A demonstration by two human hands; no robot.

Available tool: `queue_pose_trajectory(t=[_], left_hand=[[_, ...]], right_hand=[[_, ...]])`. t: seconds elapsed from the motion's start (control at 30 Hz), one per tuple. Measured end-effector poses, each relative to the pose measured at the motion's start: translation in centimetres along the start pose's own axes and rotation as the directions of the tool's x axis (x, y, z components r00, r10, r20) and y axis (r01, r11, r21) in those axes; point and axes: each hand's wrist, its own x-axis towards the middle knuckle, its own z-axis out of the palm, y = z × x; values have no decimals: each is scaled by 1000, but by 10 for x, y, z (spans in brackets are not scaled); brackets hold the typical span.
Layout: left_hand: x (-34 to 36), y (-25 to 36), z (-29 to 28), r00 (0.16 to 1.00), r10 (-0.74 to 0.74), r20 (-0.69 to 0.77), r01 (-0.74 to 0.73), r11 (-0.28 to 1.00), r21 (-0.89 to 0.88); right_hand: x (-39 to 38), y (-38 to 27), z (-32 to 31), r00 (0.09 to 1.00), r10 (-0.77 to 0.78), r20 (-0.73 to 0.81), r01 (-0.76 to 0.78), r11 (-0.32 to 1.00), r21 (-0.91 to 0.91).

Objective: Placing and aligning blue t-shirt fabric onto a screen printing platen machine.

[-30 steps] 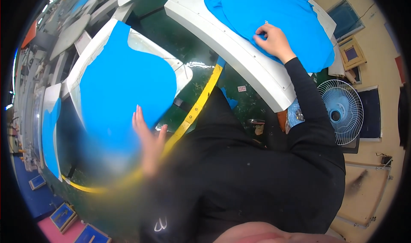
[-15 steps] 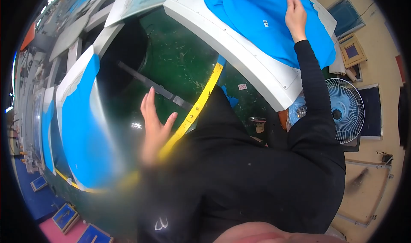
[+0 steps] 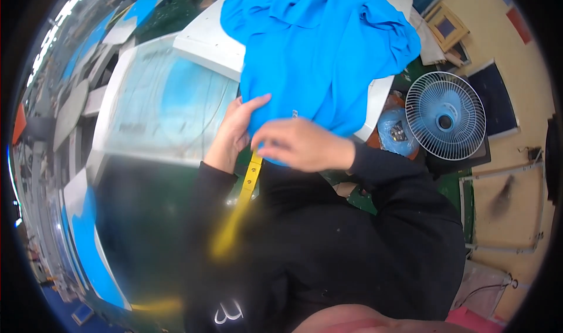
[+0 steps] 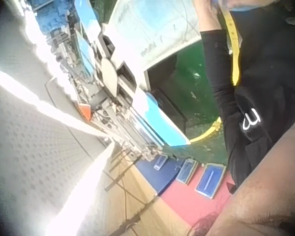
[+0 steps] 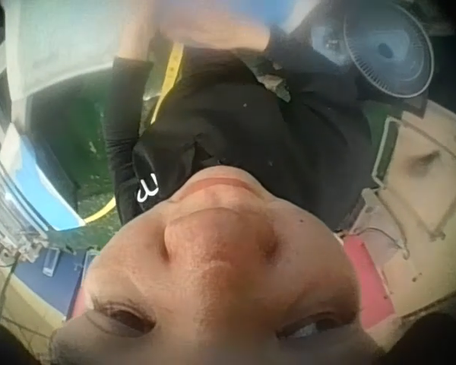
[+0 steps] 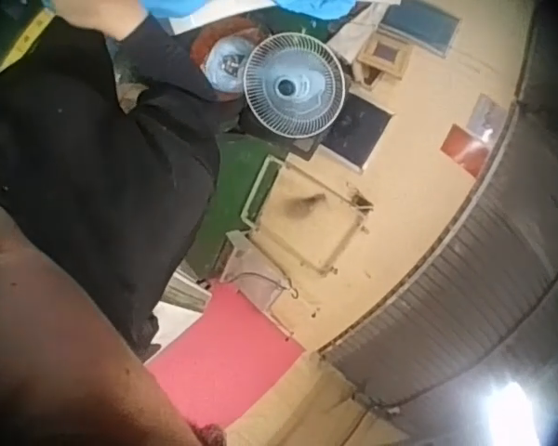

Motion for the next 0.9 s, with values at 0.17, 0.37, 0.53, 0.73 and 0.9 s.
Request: queue_pose_trajectory(t=[0.17, 0.37, 0.53, 0.73, 0.9], left_hand=[[-6, -25, 12, 971, -117, -209, 70, 973, -221], [-14, -18, 9, 986, -29, -163, -18, 959, -282], [-60, 18, -7, 972, 235, 13, -223, 939, -262], [-160, 94, -56, 611, 777, -150, -773, 546, -323], [-249, 183, -88, 312, 949, -50, -950, 310, -45]], right_hand=[[-53, 106, -134, 575, 95, -813, -553, 777, -301], [-94, 191, -187, 658, 190, -728, -709, 481, -515], [-60, 174, -200, 260, -37, -965, -549, 816, -179], [22, 81, -243, 401, 241, -884, 246, 901, 357], [131, 22, -256, 622, 132, -772, 308, 865, 396]])
